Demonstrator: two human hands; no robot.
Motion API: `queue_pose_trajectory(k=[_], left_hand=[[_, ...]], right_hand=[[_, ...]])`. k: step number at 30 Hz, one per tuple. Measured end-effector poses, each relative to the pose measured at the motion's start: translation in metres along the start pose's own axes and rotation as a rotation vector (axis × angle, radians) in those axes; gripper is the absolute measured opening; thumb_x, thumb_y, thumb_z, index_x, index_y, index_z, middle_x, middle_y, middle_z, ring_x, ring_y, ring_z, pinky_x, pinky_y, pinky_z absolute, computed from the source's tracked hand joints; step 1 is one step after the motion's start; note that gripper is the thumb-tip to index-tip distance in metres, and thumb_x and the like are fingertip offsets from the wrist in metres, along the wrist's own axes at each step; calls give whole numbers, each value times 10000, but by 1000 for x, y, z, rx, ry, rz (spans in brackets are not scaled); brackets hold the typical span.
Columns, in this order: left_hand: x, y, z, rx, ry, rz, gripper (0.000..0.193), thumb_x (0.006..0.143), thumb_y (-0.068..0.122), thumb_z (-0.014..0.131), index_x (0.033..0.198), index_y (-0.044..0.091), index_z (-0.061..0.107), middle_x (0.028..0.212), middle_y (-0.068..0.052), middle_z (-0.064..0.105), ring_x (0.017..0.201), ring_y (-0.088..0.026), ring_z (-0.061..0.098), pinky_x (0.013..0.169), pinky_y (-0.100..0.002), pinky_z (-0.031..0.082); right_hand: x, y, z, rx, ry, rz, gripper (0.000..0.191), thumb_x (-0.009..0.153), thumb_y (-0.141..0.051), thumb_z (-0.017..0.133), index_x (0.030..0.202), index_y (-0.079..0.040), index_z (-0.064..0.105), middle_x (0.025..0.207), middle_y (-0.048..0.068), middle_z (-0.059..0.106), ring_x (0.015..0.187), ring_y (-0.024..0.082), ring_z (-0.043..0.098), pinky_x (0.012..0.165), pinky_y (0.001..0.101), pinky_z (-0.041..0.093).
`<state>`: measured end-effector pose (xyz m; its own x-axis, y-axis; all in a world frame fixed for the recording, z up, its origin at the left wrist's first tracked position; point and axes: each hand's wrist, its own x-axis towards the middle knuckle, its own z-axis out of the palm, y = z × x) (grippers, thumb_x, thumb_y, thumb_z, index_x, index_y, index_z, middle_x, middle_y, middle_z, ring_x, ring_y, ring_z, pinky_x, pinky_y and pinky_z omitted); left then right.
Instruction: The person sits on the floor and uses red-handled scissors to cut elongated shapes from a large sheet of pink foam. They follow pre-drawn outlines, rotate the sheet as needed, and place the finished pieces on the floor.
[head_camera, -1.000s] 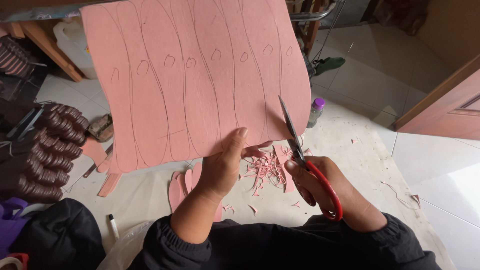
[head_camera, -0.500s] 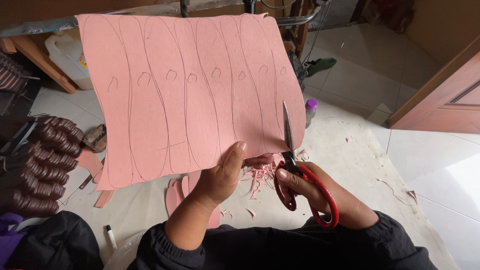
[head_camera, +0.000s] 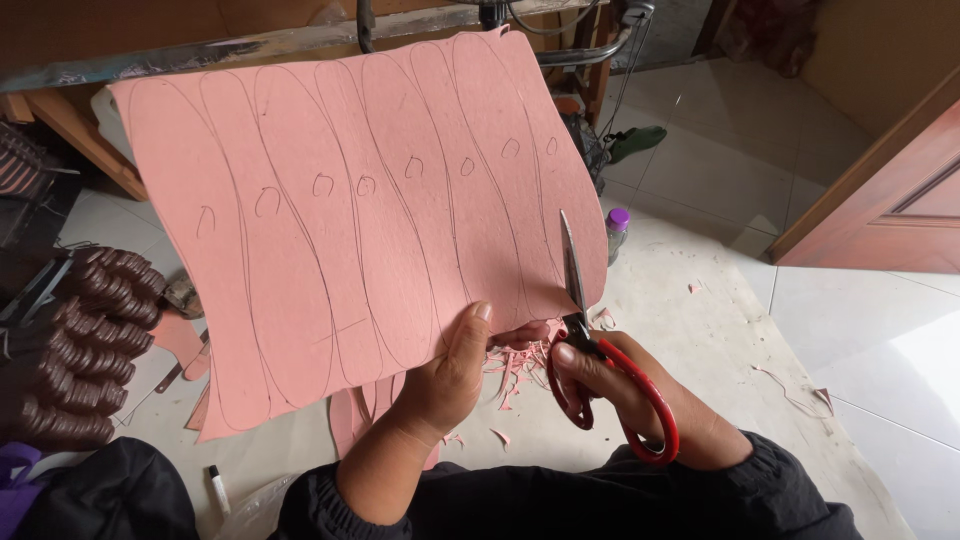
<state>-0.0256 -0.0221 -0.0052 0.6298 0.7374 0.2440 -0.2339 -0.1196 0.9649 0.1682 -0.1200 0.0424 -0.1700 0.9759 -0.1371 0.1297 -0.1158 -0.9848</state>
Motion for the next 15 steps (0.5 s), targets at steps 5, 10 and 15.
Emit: queue_pose_trajectory(k=[5, 10, 15], left_hand=[[1, 5, -2, -111, -26, -127, 537, 1099, 322, 283, 1267, -67, 612, 1120, -182, 750, 1080, -239, 732, 1008, -370, 580], [1, 8, -1, -28, -29, -49, 544, 1112, 320, 283, 1264, -80, 618, 1115, -198, 744, 1085, -261, 734, 1015, -380, 576], [-1, 5, 5, 96, -21, 8, 575, 1115, 331, 244, 1267, -63, 635, 1130, -168, 751, 1106, -236, 716, 1021, -366, 570]], right_hand=[[-3, 1, 3, 33, 13, 17, 432, 968, -446, 496, 796, -65, 607, 682, 32, 580, 663, 143, 560, 657, 318, 496], [0, 2, 2, 11, 5, -33, 505, 1026, -434, 473, 729, -37, 564, 625, 48, 561, 600, 156, 558, 616, 317, 483], [0, 2, -1, -45, 59, 57, 544, 1018, -415, 483, 659, -17, 577, 563, 62, 566, 535, 158, 544, 561, 318, 469]])
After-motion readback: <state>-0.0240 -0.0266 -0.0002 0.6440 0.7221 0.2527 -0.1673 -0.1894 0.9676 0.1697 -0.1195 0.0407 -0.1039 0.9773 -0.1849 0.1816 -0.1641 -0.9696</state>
